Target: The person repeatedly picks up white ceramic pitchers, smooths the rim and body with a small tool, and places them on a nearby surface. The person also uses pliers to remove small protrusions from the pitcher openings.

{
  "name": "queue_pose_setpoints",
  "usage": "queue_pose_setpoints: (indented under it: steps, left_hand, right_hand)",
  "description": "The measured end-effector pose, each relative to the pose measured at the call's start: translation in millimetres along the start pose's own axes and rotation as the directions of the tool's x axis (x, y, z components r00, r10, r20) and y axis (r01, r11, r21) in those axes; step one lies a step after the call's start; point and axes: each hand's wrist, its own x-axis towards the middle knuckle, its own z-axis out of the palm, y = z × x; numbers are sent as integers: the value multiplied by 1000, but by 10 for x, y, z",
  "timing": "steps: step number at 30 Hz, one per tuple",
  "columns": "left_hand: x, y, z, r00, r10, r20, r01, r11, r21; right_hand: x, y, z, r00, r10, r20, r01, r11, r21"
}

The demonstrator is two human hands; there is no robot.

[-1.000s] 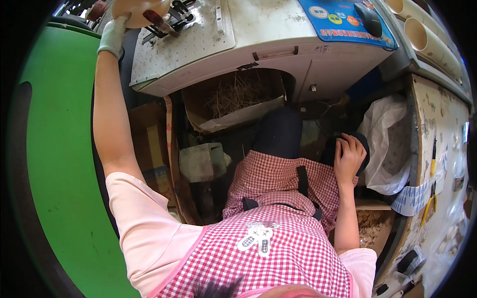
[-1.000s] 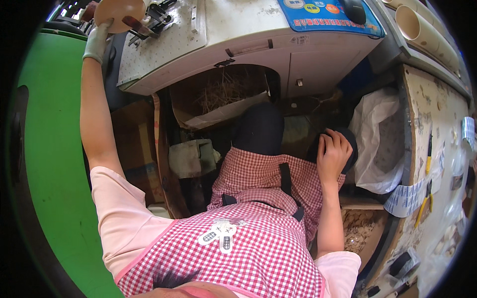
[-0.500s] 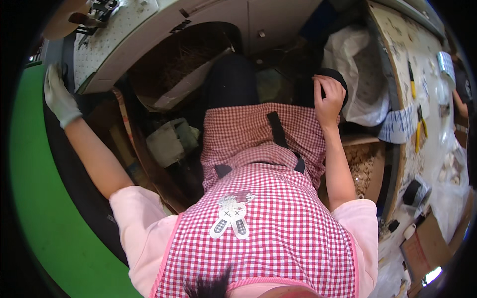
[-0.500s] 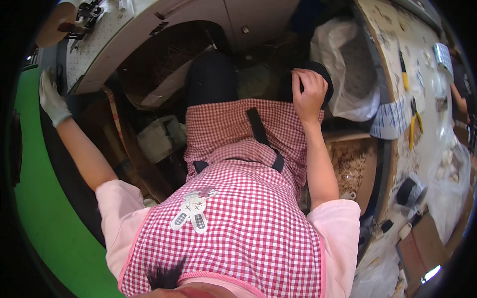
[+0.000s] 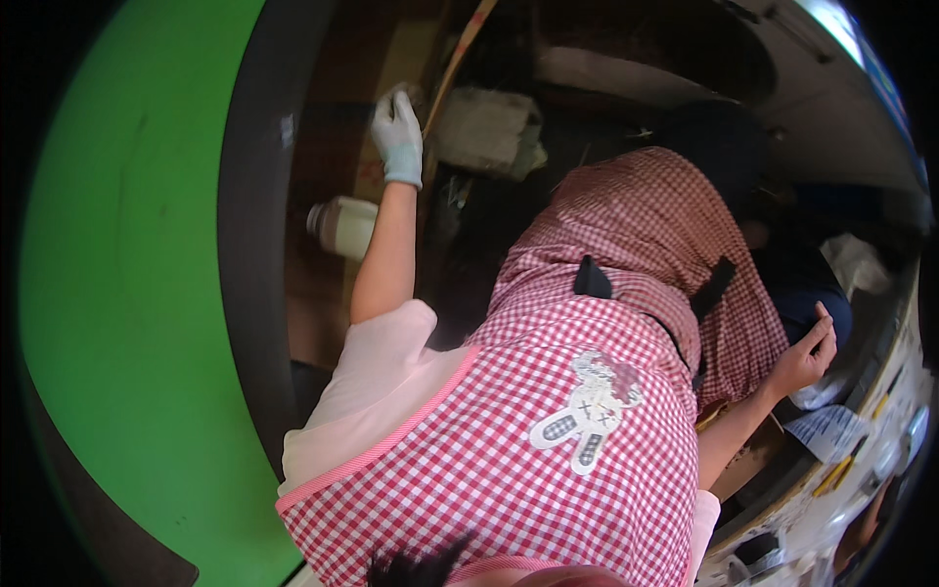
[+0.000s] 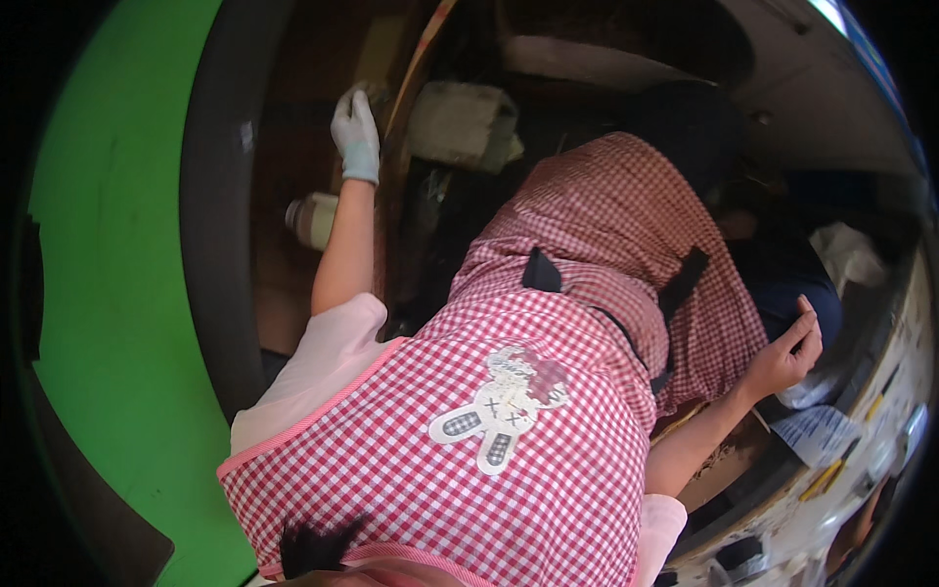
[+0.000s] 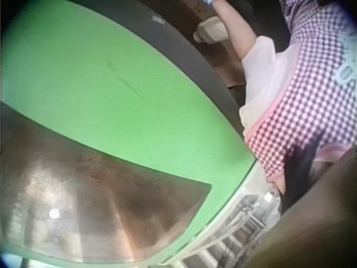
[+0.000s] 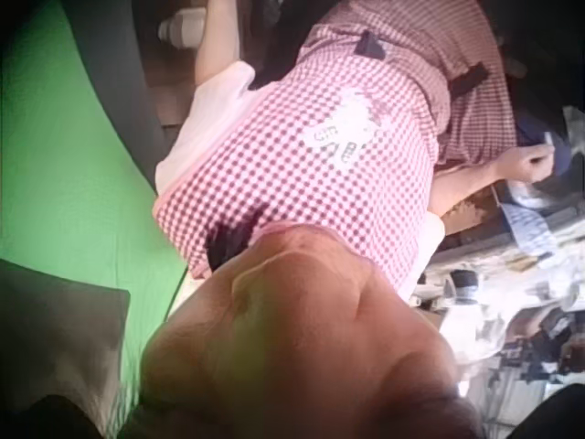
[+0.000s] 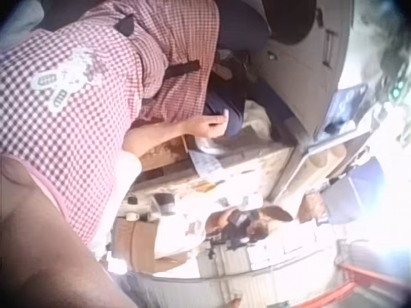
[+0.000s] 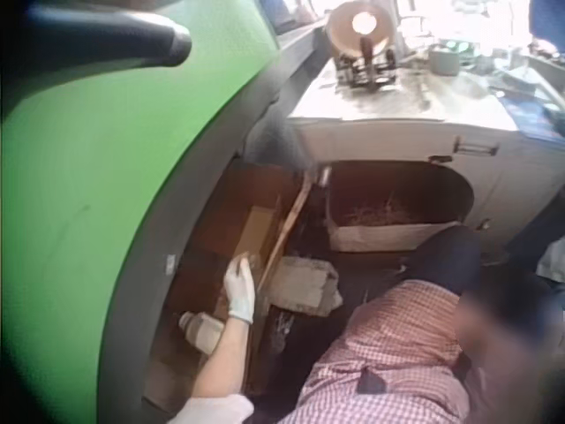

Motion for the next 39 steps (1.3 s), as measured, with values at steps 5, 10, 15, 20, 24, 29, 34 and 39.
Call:
queue_pose_setpoints:
  steps: [5,10,15,20,24,29,34,39]
  left_hand:
    - [274,-484,-641,984,-81,-156,120,959,259]
    - [141,-839,-1570,979,-97,-182,204,344,916]
    - [114,-1385,-2054,695,-702,-154,599,449,663]
    - [70,-1600,-2010,682,-715,-154,559,374,740]
    - [12,-819,-1775,954,-298,-25,268,816,513]
    - [1,1216,-650,653,449,610,-756,340,559]
    - [-1010,2910,422,400,755,520,-830,539,-145]
    - [-1755,3437,833,8,750,662,-226,646,-729]
  right_hand:
    - [62,-40,53,969,-235,71,240,969,-66]
    - [73,53,165,957,-271,107,279,958,-61]
    - [59,233,605,947,-232,223,282,932,-227]
    - [97,357,752,930,-277,242,335,909,-247]
    - [115,283,670,892,-336,302,397,902,-168]
    - [182,-334,742,826,325,462,-524,744,415]
    - [295,-1091,792,779,-202,594,-554,222,802]
    - [249,-901,345,848,-78,525,-526,11,851]
